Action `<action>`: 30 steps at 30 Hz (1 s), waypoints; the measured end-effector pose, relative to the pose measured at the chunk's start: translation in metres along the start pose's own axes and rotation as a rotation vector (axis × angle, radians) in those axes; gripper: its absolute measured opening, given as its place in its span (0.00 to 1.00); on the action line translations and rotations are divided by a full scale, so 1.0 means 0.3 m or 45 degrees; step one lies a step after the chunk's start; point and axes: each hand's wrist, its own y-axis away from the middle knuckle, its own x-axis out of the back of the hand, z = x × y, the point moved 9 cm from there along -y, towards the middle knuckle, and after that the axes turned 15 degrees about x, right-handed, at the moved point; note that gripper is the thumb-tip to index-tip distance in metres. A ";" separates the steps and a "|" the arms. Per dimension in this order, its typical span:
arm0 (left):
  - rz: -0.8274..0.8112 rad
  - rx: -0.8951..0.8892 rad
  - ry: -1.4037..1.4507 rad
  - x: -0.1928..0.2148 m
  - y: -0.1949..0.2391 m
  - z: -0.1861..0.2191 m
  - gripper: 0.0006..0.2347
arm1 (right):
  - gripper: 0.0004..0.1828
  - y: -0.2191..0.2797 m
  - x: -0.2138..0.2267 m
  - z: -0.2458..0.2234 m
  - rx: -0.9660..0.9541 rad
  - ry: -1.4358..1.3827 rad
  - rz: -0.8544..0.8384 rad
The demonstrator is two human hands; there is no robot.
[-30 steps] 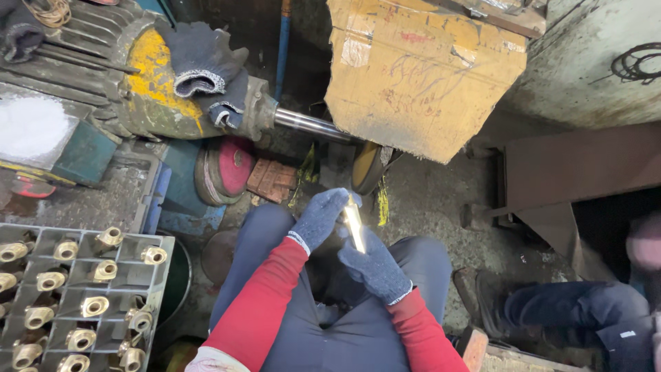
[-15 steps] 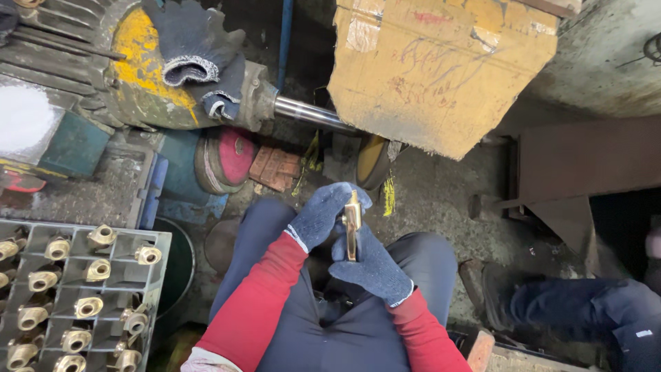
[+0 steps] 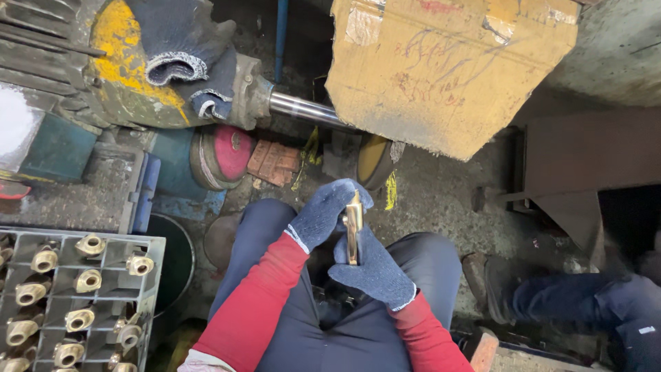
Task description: The person holds a metal component with gloved hands and presses it against a rotating polishing wheel, moving the part to polish different surfaces before placing it in a grid-like tray.
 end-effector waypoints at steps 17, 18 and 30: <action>-0.045 -0.035 0.062 0.009 -0.002 -0.010 0.20 | 0.34 -0.015 -0.006 -0.030 -0.003 0.104 -0.036; -0.040 -0.008 0.088 0.010 -0.003 -0.017 0.19 | 0.35 -0.012 -0.005 -0.027 -0.016 0.101 -0.032; -0.006 0.031 0.153 0.030 -0.023 -0.068 0.16 | 0.42 -0.007 -0.006 -0.016 -0.029 -0.019 -0.030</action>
